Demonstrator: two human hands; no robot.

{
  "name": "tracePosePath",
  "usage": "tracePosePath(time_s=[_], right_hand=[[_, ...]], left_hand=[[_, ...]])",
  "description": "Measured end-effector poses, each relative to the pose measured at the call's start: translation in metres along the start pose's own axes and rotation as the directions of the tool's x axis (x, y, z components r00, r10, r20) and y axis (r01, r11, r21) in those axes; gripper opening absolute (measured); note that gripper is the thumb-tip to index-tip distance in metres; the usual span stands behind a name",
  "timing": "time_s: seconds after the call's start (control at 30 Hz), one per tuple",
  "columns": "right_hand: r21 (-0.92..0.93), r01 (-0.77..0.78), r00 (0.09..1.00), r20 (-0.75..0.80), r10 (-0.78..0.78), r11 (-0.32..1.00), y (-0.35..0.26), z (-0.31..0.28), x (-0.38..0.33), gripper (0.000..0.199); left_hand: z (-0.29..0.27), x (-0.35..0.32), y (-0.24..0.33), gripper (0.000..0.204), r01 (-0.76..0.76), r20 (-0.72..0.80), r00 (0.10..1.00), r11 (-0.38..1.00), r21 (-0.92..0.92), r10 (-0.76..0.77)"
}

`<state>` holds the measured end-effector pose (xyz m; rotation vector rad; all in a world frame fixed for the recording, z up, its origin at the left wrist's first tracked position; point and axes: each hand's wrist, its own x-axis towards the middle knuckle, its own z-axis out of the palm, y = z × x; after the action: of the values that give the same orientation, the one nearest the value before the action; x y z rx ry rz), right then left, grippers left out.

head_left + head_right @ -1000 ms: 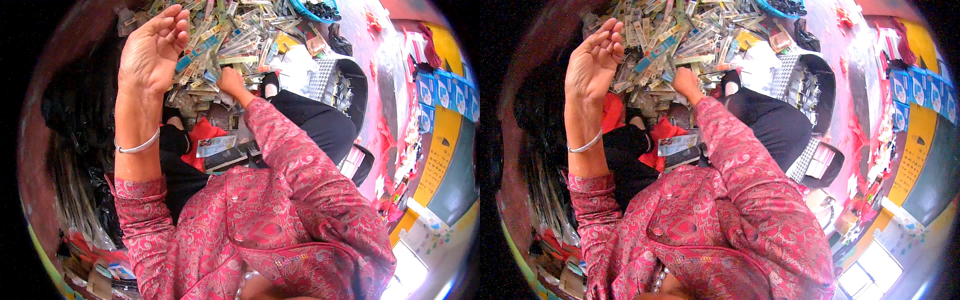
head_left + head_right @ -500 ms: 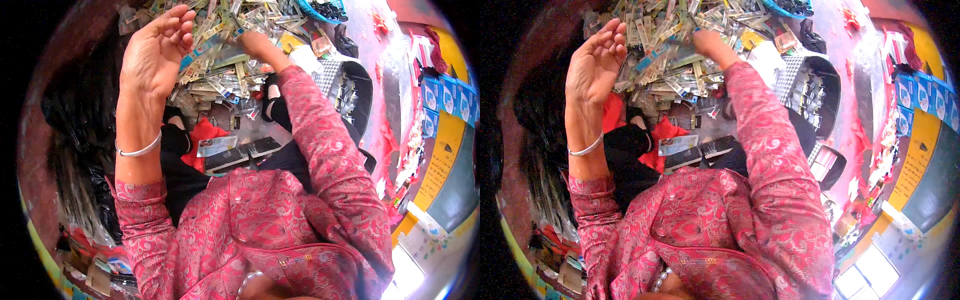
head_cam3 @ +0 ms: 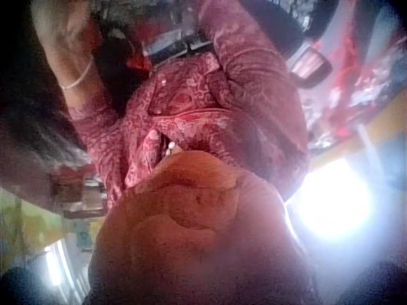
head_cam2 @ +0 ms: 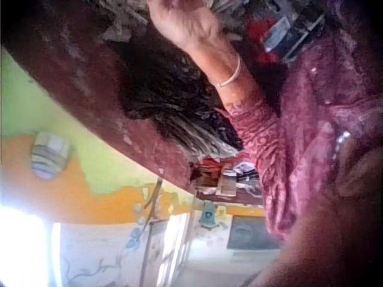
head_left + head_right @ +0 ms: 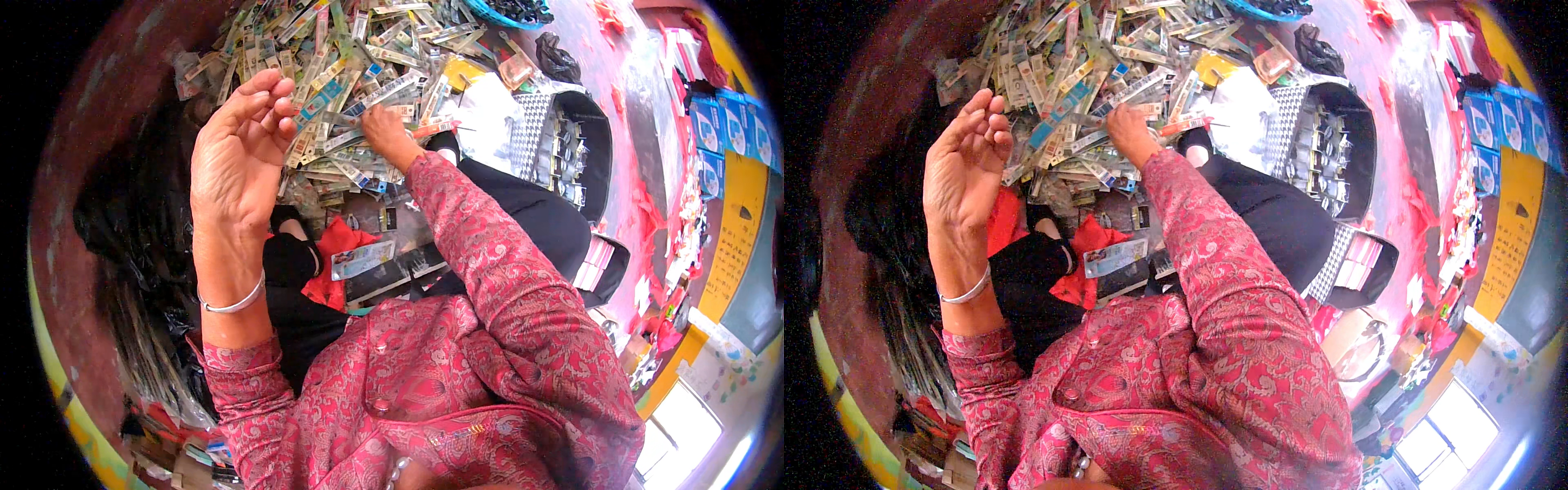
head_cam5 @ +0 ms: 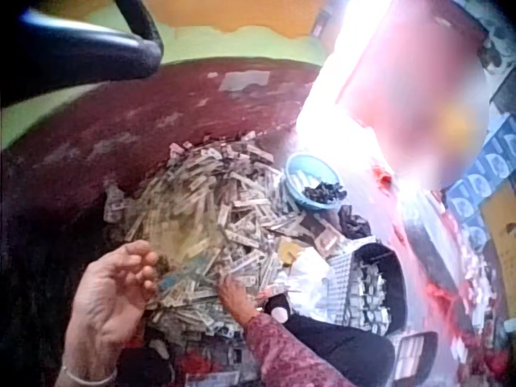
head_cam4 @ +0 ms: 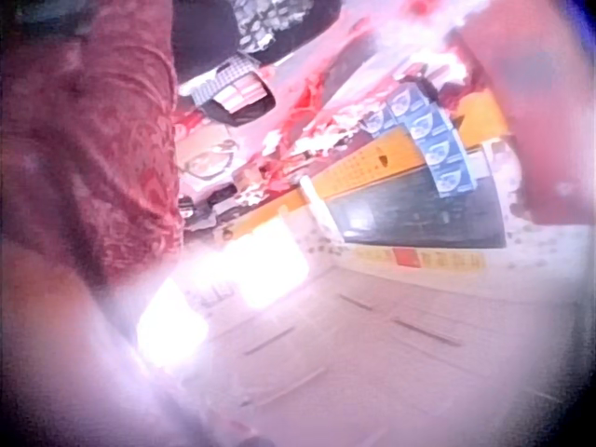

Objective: The person sits on the floor and sorts through a large pile of small packaged items, picking them up one by one, inspecting them, and placing them into a plastic bag. The person continues this repetitive sorting process throughout the clip.

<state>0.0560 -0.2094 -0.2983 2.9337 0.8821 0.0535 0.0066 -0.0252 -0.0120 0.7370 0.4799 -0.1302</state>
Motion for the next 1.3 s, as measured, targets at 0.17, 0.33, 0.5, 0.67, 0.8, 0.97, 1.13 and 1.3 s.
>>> tracePosePath(time_s=[0.17,0.33,0.5,0.67,0.8,0.97,1.13,1.3], right_hand=[[0.037,0.175,0.984,-0.022,-0.175,0.984,0.006,-0.018,0.007,0.008],[0.14,0.069,0.96,0.259,-0.103,0.988,0.065,-0.076,0.066,0.019],[0.23,-0.011,0.969,0.243,-0.047,0.973,0.118,-0.12,0.092,0.026],[0.236,-0.087,0.852,0.521,-0.05,0.968,0.094,-0.062,0.068,0.037],[0.192,-0.235,0.846,0.522,0.103,0.953,0.05,-0.031,0.028,0.024],[0.209,-0.304,0.895,0.397,0.203,0.929,0.004,-0.013,0.0,0.017],[0.146,-0.089,0.959,0.279,0.045,0.985,0.015,-0.037,0.028,0.015],[0.204,0.285,0.88,0.33,-0.34,0.937,0.105,-0.12,0.1,0.024]], left_hand=[[-0.003,0.001,-0.003,0.025,0.003,-0.008,1.0,1.0,0.019,-0.003],[0.003,0.0,-0.002,0.023,-0.018,-0.028,0.999,1.0,0.02,0.019],[0.003,-0.002,-0.001,0.023,-0.061,-0.049,0.997,0.997,0.038,0.063],[-0.004,0.003,0.0,0.024,-0.017,0.01,1.0,1.0,0.006,0.017],[-0.006,0.002,-0.002,0.024,-0.012,0.01,1.0,1.0,0.004,0.012],[-0.001,0.004,-0.006,0.022,-0.032,-0.022,0.999,0.999,0.031,0.033],[0.002,-0.002,-0.005,0.022,-0.037,-0.042,0.998,0.999,0.036,0.038],[-0.004,-0.001,0.0,0.023,-0.053,-0.001,0.999,0.999,0.01,0.053]])
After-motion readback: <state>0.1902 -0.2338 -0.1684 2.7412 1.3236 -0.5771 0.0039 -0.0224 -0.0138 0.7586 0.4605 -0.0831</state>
